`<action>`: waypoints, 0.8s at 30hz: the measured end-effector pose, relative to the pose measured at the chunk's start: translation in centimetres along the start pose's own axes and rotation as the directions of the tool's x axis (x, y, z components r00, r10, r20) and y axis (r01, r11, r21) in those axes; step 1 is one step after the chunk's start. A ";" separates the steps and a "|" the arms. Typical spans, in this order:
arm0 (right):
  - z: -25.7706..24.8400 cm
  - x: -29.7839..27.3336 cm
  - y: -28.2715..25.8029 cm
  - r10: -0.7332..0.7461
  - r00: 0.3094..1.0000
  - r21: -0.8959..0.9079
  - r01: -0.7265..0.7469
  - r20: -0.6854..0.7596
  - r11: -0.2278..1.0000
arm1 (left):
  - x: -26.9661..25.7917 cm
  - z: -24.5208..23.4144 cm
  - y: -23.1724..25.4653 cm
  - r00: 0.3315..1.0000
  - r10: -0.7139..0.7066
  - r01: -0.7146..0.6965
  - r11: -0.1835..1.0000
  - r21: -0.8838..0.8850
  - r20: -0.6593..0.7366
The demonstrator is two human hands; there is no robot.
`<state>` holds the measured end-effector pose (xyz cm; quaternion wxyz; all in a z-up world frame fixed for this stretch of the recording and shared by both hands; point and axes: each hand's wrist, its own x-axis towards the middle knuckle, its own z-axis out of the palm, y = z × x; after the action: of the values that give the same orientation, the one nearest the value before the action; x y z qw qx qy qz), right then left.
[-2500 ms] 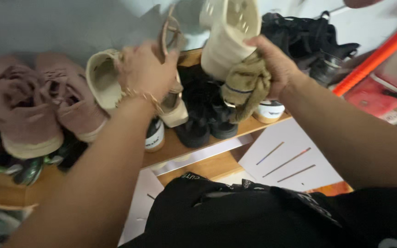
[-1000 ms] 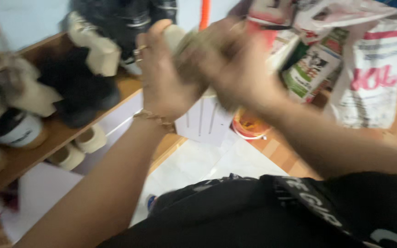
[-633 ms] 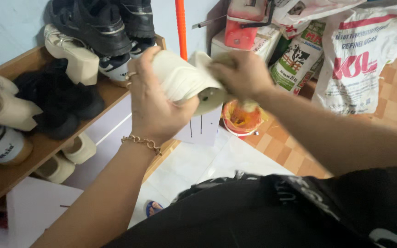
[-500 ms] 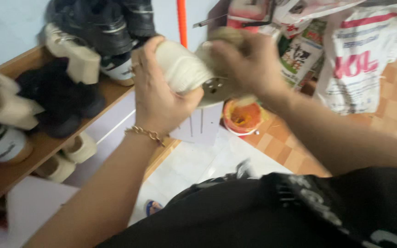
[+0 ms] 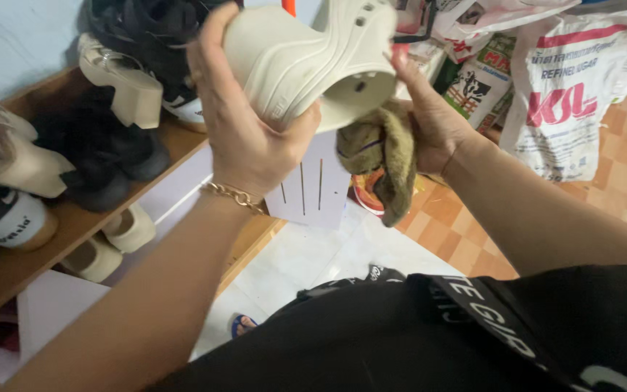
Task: The person wipes a pair of beige clogs with a cloth, cleaning the exterior and interior surfaces. They handle the shoes one at a time, rotating them to access different areas, then place them back on the shoe rack.
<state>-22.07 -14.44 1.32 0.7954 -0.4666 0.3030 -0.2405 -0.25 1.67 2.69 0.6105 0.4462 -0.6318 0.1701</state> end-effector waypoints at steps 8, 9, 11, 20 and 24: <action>1.8 -0.6 -1.3 -0.150 0.988 -0.354 0.134 -0.019 0.926 | -2.7 -0.8 -1.0 0.964 -0.204 0.222 0.970 -0.098 0.170; 1.7 -0.2 -1.0 -0.215 0.973 -0.339 0.176 -0.081 0.924 | -2.7 -0.9 -0.9 0.946 -0.244 0.272 0.955 -0.115 0.214; 1.8 0.8 -0.2 -0.307 0.915 -0.342 0.210 -0.261 0.916 | -2.4 -1.3 -0.5 0.956 -0.201 0.212 0.977 -0.034 0.214; 3.6 2.4 1.4 -0.691 0.587 -0.659 0.326 -0.422 0.678 | 0.1 4.0 3.1 0.690 -0.608 0.628 0.773 0.094 0.392; 5.3 2.6 2.8 -0.717 0.547 -0.678 0.326 -0.433 0.659 | 1.4 10.0 0.9 0.704 -0.637 0.600 0.770 0.217 0.313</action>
<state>-16.21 -11.78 0.20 0.3548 -0.6139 0.4596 -0.5348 -6.97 -5.93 2.36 0.4791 0.6853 -0.5391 -0.1006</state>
